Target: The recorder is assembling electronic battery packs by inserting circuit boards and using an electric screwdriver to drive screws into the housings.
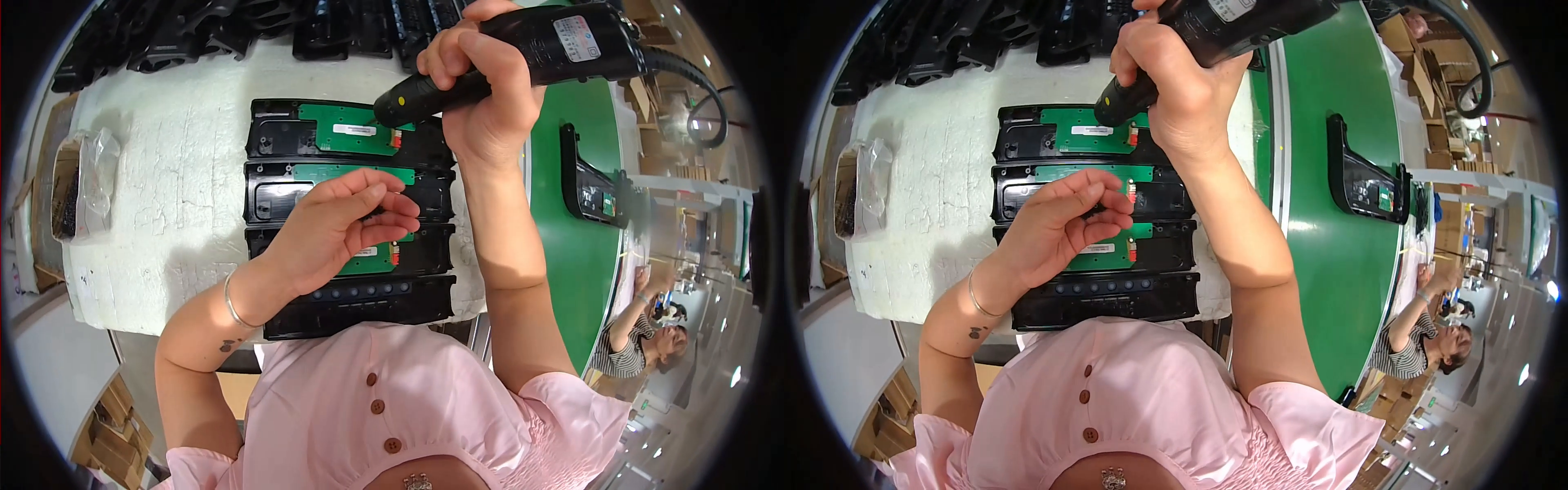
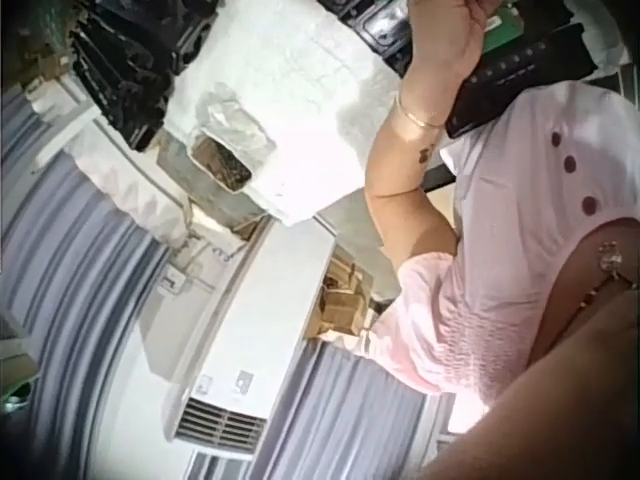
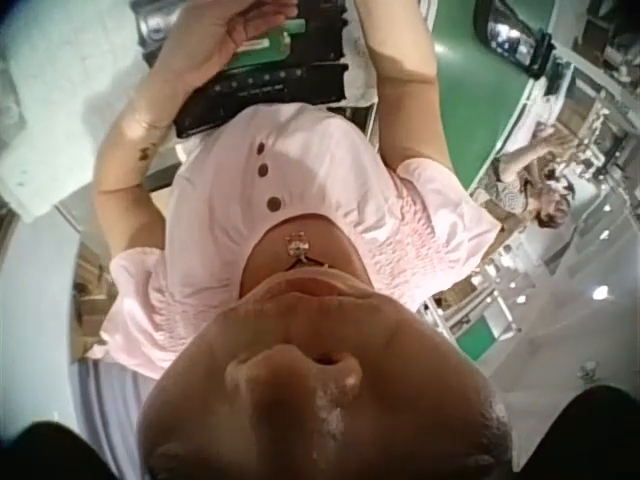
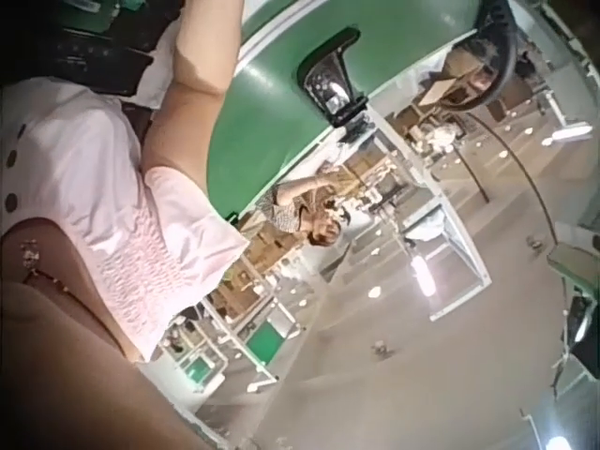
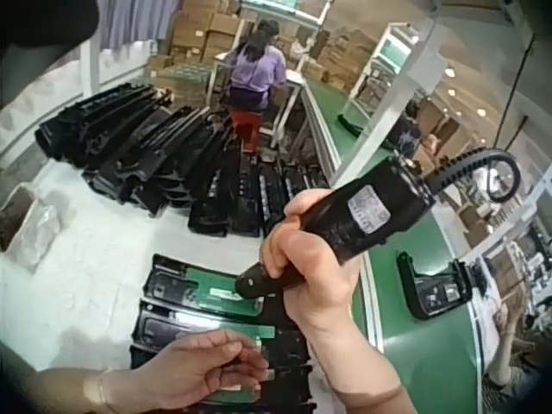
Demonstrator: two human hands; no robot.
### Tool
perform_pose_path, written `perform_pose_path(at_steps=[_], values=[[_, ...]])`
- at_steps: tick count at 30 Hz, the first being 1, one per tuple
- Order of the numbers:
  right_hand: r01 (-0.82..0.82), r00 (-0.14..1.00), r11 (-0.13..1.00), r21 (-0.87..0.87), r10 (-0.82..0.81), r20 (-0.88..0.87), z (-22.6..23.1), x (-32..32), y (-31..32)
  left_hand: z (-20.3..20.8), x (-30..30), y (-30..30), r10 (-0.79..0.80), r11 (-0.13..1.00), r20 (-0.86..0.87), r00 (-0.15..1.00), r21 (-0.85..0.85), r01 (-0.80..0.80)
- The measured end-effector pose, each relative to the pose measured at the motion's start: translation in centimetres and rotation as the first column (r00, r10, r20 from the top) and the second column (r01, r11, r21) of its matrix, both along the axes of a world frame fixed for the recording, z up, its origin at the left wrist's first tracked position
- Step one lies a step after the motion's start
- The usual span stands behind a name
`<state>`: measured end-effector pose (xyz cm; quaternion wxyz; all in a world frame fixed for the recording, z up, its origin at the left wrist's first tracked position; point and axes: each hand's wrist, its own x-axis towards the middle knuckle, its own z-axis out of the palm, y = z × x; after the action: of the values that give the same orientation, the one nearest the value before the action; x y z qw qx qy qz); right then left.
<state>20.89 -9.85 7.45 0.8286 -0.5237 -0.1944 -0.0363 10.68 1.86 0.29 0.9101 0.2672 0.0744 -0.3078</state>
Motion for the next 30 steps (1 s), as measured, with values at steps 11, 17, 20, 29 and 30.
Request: perform_pose_path(at_steps=[11, 17, 20, 29, 30], values=[[-0.15, 0.978, 0.977, -0.154, 0.17, 0.125, -2.6, 0.4, -0.6, 0.0, 0.4, 0.5, 0.013, 0.989, -0.109, 0.994, 0.147, 0.003], [-0.143, 0.978, 0.978, -0.15, 0.163, 0.132, -2.6, 0.1, -0.4, -0.4, 0.4, 1.1, -0.022, 0.994, -0.067, 0.998, 0.103, 0.029], [-0.173, 0.967, 0.969, -0.174, 0.201, 0.156, -2.6, 0.0, -0.2, -0.4, 0.3, 1.1, 0.029, 0.997, -0.079, 0.996, 0.08, -0.022], [-0.242, 0.95, 0.94, -0.239, 0.28, 0.139, -2.6, -0.1, 0.4, -0.7, 0.3, 1.2, 0.128, 0.992, -0.134, 0.983, 0.015, -0.127], [-0.259, 0.947, 0.936, -0.238, 0.295, 0.129, -2.6, -0.1, 0.4, -0.6, 0.3, 1.2, 0.127, 0.992, -0.132, 0.983, 0.015, -0.126]])
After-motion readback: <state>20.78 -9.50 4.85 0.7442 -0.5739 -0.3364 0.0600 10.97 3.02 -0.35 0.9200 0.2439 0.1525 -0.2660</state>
